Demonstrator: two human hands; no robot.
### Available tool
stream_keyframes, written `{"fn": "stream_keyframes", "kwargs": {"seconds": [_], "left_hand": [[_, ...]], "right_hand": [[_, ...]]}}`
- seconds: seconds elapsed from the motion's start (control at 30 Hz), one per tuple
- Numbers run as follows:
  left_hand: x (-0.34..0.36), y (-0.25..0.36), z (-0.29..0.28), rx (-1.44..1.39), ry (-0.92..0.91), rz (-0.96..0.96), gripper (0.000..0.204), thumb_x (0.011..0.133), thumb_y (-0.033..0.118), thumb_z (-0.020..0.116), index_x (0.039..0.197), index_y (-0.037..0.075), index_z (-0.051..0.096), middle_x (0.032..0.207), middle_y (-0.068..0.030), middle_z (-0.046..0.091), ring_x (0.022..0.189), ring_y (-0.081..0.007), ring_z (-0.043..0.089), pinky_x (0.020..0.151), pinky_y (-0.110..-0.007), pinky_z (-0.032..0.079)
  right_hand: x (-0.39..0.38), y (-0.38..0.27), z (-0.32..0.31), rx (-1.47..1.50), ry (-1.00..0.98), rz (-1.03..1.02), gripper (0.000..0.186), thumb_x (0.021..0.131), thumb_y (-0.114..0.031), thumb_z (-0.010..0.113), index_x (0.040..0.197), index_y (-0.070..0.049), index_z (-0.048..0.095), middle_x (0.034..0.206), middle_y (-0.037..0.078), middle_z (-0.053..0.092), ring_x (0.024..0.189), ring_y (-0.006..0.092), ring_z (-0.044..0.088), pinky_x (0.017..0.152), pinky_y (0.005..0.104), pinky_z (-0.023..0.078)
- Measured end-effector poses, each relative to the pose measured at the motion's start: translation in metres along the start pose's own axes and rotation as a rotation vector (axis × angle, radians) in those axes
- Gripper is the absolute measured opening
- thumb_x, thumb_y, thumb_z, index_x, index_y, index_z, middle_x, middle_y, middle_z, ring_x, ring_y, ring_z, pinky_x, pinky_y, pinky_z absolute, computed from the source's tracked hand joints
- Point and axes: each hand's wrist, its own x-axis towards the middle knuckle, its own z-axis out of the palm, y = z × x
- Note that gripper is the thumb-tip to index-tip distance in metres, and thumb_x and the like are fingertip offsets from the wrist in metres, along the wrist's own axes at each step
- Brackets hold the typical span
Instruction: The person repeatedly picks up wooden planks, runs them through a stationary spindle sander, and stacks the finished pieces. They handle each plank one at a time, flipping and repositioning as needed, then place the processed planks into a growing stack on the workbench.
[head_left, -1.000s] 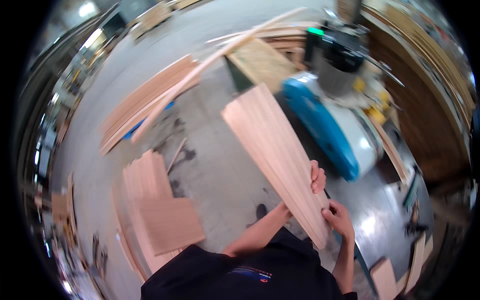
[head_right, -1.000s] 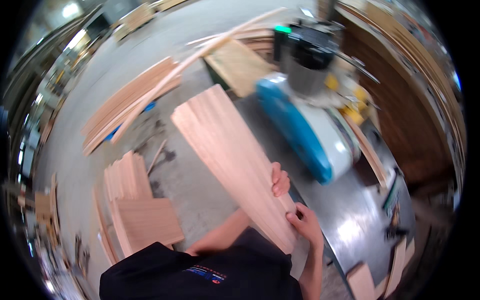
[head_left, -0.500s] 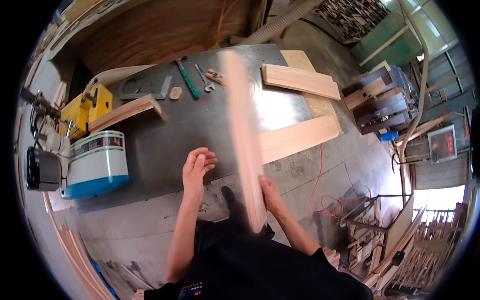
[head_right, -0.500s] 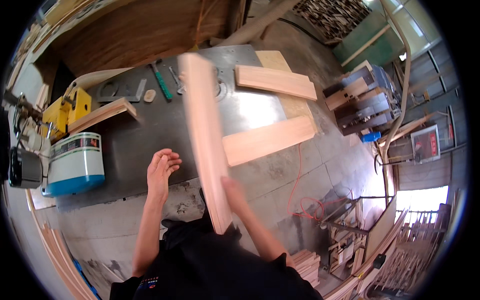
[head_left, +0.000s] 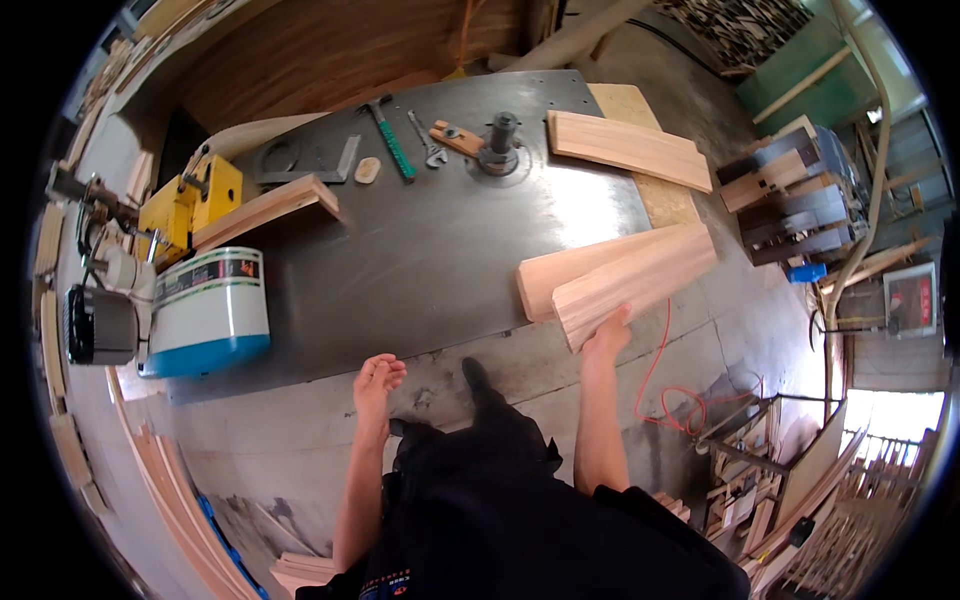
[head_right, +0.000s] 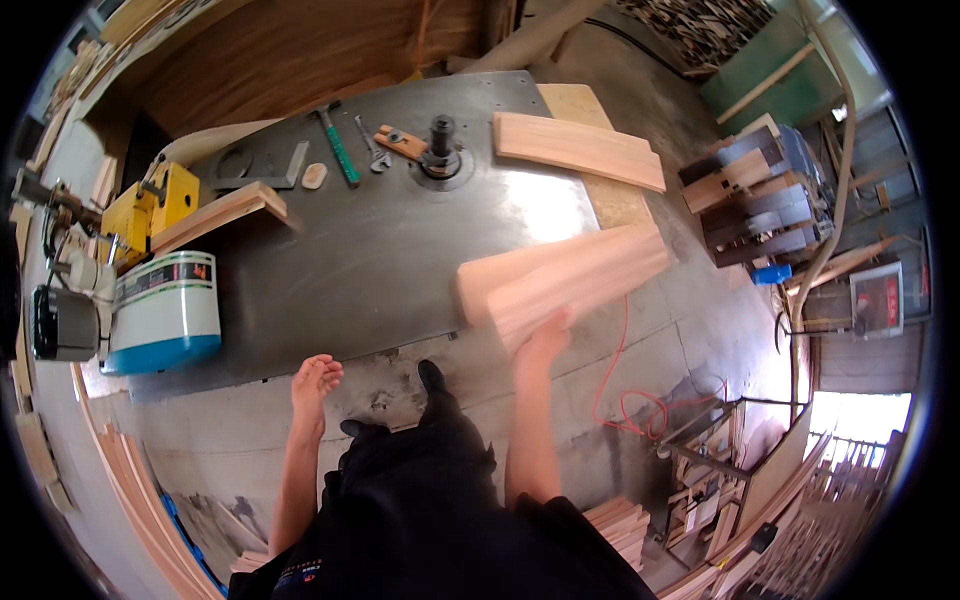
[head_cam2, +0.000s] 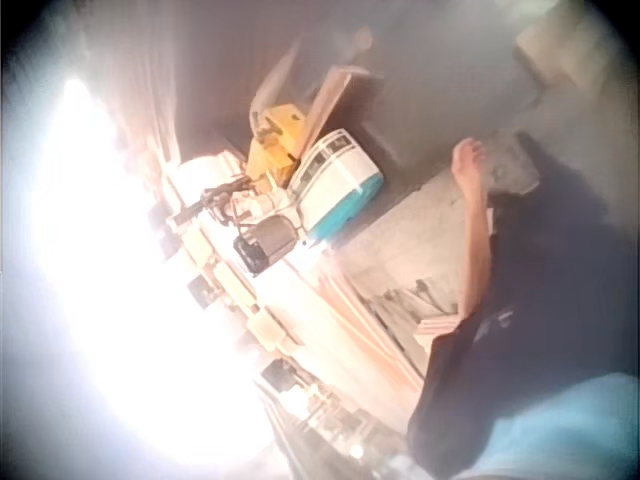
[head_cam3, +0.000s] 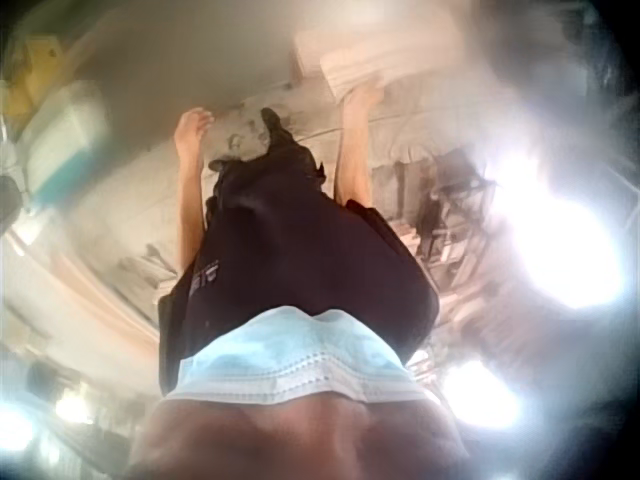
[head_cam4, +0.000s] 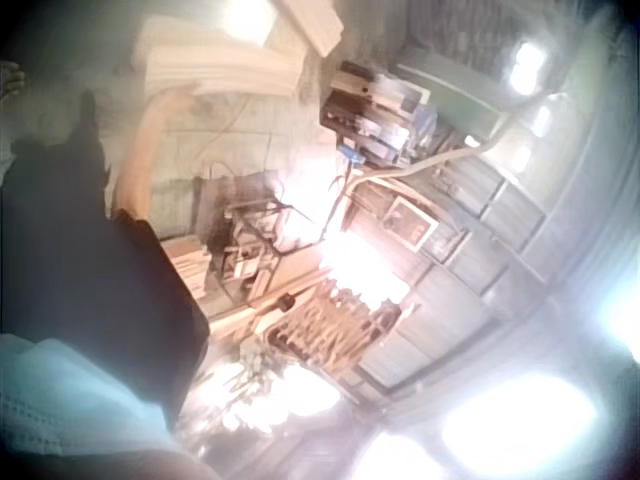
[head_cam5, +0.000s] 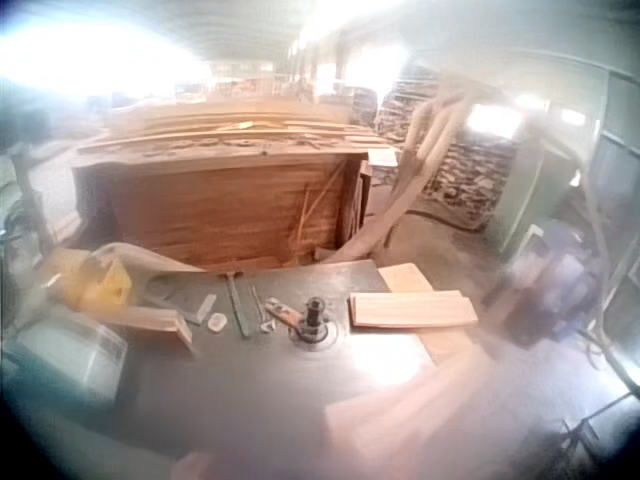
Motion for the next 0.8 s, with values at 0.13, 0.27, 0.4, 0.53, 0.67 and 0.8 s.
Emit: {"fn": "stream_keyframes", "kwargs": {"seconds": [0.13, 0.27, 0.4, 0.53, 0.67, 0.8], "left_hand": [[-0.009, -0.027, -0.035, -0.039, 0.047, 0.028, 0.023, 0.106, 0.023, 0.053, 0.114, 0.005, 0.064, 0.100, -0.0056, 0.070, 0.090, -0.0126, 0.066, 0.078, -0.027, 0.050], [-0.025, -0.062, -0.062, -0.079, 0.160, -0.058, 0.023, 0.105, 0.021, 0.053, 0.116, 0.005, 0.065, 0.102, -0.0061, 0.071, 0.090, -0.0127, 0.067, 0.079, -0.027, 0.051], [-0.036, -0.100, -0.085, -0.188, 0.253, -0.083, 0.022, 0.104, 0.021, 0.052, 0.114, 0.006, 0.066, 0.099, -0.0039, 0.072, 0.088, -0.0109, 0.066, 0.076, -0.025, 0.050], [-0.046, -0.108, -0.098, -0.236, 0.247, -0.124, 0.021, 0.104, 0.021, 0.051, 0.112, 0.008, 0.066, 0.096, -0.0022, 0.072, 0.084, -0.0101, 0.066, 0.072, -0.025, 0.050], [-0.043, -0.131, -0.132, -0.226, 0.165, 0.099, 0.020, 0.101, 0.018, 0.055, 0.107, 0.002, 0.065, 0.089, -0.0038, 0.070, 0.082, -0.0134, 0.066, 0.077, -0.030, 0.054], [-0.080, -0.085, -0.198, 0.158, 0.328, 0.170, 0.026, 0.099, 0.026, 0.057, 0.111, 0.005, 0.066, 0.093, -0.0072, 0.072, 0.086, -0.0194, 0.068, 0.080, -0.033, 0.053]], "right_hand": [[0.036, 0.033, -0.018, -0.035, -0.150, 0.174, 0.053, 0.102, -0.049, 0.055, 0.126, -0.001, 0.057, 0.110, 0.012, 0.065, 0.089, 0.0203, 0.063, 0.073, 0.0341, 0.051], [0.000, 0.034, -0.047, -0.534, -0.469, 0.300, 0.050, 0.101, -0.052, 0.052, 0.075, -0.011, 0.058, 0.056, 0.002, 0.054, 0.044, 0.0144, 0.052, 0.036, 0.0272, 0.034], [-0.040, 0.082, -0.081, -0.875, -0.671, 0.304, 0.042, 0.101, -0.041, 0.055, 0.076, -0.007, 0.059, 0.055, 0.007, 0.058, 0.044, 0.0176, 0.058, 0.037, 0.0293, 0.039], [-0.125, 0.115, -0.043, -1.001, -1.030, 0.386, 0.033, 0.098, -0.032, 0.058, 0.084, -0.002, 0.060, 0.069, 0.010, 0.065, 0.054, 0.0197, 0.064, 0.049, 0.0322, 0.050], [-0.220, 0.132, 0.020, -1.070, -1.465, 0.152, 0.030, 0.098, -0.026, 0.057, 0.086, 0.001, 0.062, 0.068, 0.011, 0.067, 0.055, 0.0186, 0.065, 0.052, 0.0306, 0.050], [-0.270, 0.157, 0.054, -1.251, -1.612, -0.072, 0.030, 0.098, -0.026, 0.058, 0.087, 0.002, 0.063, 0.068, 0.011, 0.069, 0.058, 0.0175, 0.067, 0.053, 0.0309, 0.051]]}}
